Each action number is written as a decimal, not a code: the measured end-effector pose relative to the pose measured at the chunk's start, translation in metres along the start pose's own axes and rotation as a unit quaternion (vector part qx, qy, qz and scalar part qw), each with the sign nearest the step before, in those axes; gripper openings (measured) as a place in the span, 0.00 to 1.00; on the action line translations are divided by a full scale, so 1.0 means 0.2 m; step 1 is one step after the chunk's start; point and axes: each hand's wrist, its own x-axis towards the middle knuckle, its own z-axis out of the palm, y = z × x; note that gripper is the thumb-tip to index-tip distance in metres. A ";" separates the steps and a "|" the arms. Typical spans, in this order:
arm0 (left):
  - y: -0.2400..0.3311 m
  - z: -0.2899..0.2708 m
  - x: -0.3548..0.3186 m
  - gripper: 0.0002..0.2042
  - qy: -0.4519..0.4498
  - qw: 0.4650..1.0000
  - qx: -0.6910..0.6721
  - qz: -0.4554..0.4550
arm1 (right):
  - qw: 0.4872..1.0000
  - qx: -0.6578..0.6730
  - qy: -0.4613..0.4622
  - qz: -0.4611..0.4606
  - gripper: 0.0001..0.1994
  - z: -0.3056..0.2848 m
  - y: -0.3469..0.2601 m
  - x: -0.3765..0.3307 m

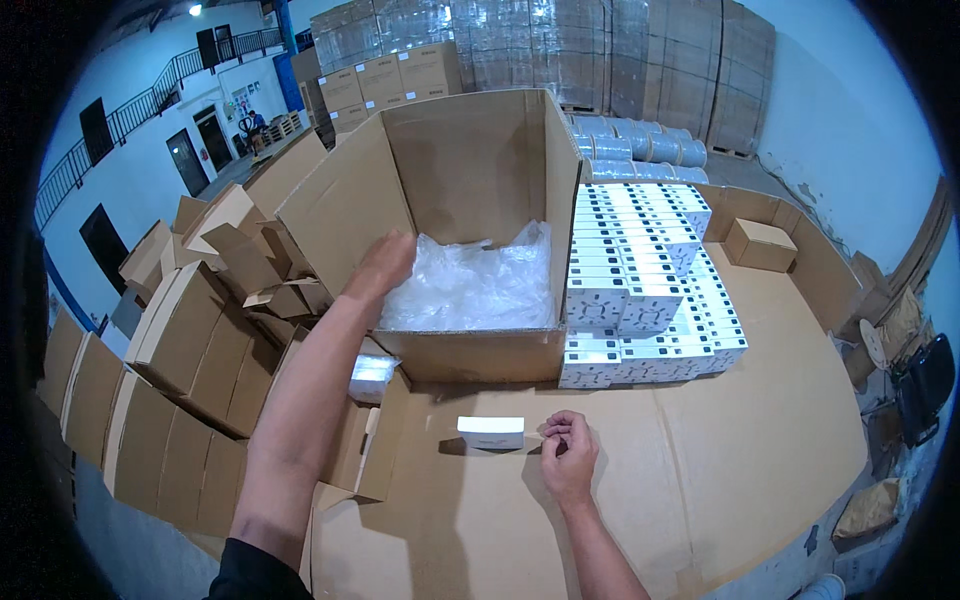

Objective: Packing small product boxes into larger shipping cartons and organizing materials on a workbench.

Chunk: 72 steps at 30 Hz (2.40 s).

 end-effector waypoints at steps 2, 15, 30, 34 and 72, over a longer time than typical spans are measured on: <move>0.01 -0.02 0.00 0.08 0.110 0.993 -0.036 0.033 | 1.000 -0.004 0.005 0.002 0.12 0.00 0.01 0.00; 0.10 -0.42 0.00 0.13 0.216 0.945 -0.195 0.153 | 1.000 -0.007 -0.012 0.012 0.12 -0.02 -0.04 0.00; 0.64 -0.42 -1.07 0.15 0.105 0.735 -0.670 -0.003 | 0.997 0.047 0.056 -0.022 0.14 -0.10 -0.14 -0.07; 0.72 -0.28 -1.38 0.16 0.000 0.738 -0.672 -0.069 | 0.974 0.033 -0.091 -0.206 0.25 -0.21 -0.45 -0.09; 0.74 0.15 -1.63 0.18 -0.034 0.732 -0.669 -0.128 | 0.876 0.284 -0.280 0.270 0.12 -0.20 -0.25 -0.21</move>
